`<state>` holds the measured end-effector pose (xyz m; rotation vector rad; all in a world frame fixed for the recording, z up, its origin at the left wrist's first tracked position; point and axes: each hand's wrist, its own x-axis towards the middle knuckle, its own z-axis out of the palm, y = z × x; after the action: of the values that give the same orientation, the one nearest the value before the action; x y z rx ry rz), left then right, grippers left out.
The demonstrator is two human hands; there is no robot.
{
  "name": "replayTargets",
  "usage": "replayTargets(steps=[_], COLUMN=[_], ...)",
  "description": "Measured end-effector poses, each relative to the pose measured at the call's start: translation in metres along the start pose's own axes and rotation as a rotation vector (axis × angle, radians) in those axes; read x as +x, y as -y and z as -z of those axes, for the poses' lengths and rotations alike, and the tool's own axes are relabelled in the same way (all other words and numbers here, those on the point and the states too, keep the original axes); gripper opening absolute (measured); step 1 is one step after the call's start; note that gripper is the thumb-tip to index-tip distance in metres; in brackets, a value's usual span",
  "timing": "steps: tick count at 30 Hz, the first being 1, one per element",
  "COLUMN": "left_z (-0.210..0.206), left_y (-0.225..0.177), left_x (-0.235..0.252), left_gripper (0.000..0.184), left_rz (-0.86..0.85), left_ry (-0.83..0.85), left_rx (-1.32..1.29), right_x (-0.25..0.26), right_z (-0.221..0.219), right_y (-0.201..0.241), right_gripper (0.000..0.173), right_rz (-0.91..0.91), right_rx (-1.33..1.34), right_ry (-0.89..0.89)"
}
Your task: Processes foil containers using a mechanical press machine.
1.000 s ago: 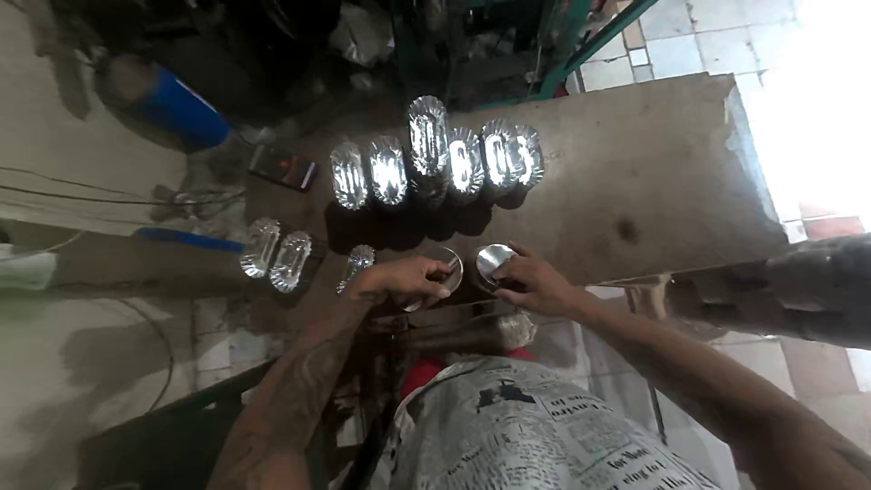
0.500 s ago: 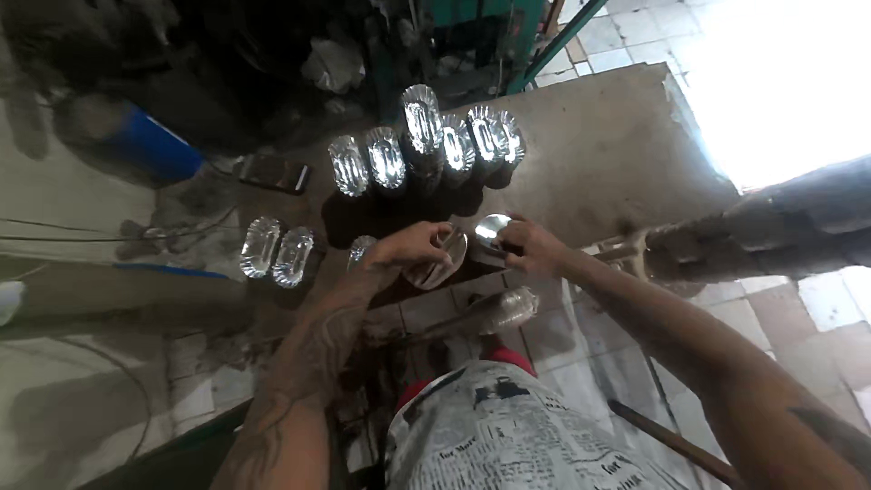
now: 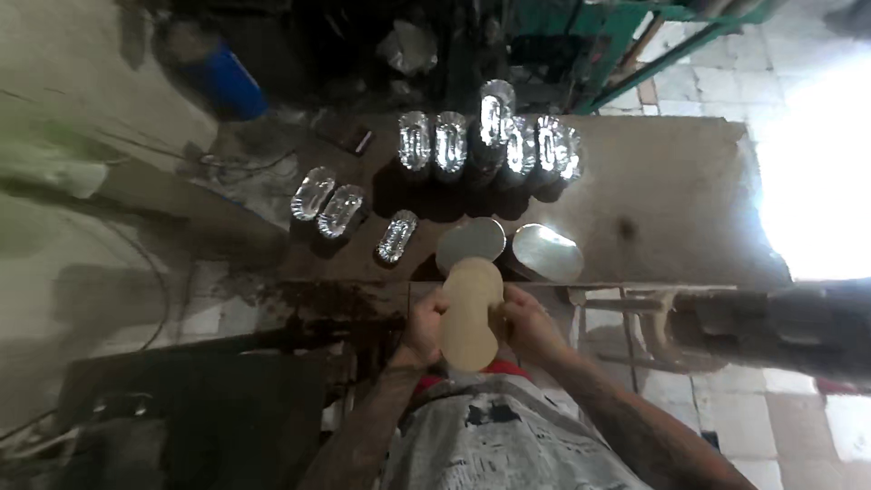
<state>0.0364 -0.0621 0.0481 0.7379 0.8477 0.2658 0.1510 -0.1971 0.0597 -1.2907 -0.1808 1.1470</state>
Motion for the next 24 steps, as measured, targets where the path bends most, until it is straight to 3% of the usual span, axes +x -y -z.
replayTargets(steps=[2,5,7,8,10,11,12,13,14,15,17,19,21,24], left_z=[-0.001,-0.010,-0.005,0.002,0.019,0.025,0.022,-0.001,-0.008,-0.003,0.017,0.024,0.038,0.069], left_y=[0.020,0.061,0.082,0.091,0.123,0.130,0.122,0.100,0.096,0.102,0.107,0.086,0.052,-0.027], left_x=[-0.003,0.019,0.051,0.073,0.120,0.127,0.117,0.095,0.082,0.077,0.090,0.112,0.091,0.015], left_gripper=[0.032,0.030,0.027,0.033,0.044,0.049,0.050,0.046,0.040,0.037,0.041,0.050,0.061,0.062], left_rz=[-0.116,-0.105,0.060,0.125,0.047,0.010,0.072,0.332,0.389,0.357,0.388,0.500,0.461,0.149], left_ry=[0.058,0.111,0.181,0.342,0.595,0.558,0.459,0.228,0.003,-0.060,0.126,0.305,0.291,0.077], left_rx=[-0.228,-0.187,0.336,0.686,1.293,1.389,1.366,1.174,0.930,0.787,1.004,1.283,1.329,1.135], right_x=[0.000,0.003,-0.001,-0.010,-0.031,-0.042,-0.053,-0.062,-0.068,-0.071,-0.073,-0.065,-0.057,-0.033], right_z=[0.014,0.035,0.080,0.108,0.152,0.166,0.177,0.185,0.198,0.207,0.209,0.213,0.216,0.195], right_y=[0.004,-0.013,-0.033,-0.042,-0.053,-0.062,-0.074,-0.086,-0.103,-0.114,-0.128,-0.131,-0.129,-0.109], right_gripper=[0.019,0.018,0.023,0.032,0.037,0.039,0.041,0.041,0.039,0.039,0.039,0.039,0.037,0.031], right_rz=[0.010,0.041,0.073,0.077,-0.057,-0.153,-0.253,-0.334,-0.361,-0.405,-0.499,-0.407,-0.308,-0.112], right_rx=[0.111,0.122,-0.340,-0.654,-1.158,-1.313,-1.384,-1.395,-1.387,-1.376,-1.388,-1.349,-1.344,-1.330], right_ry=[0.240,0.219,0.133,0.174,0.313,0.368,0.400,0.411,0.407,0.397,0.343,0.349,0.451,0.599])
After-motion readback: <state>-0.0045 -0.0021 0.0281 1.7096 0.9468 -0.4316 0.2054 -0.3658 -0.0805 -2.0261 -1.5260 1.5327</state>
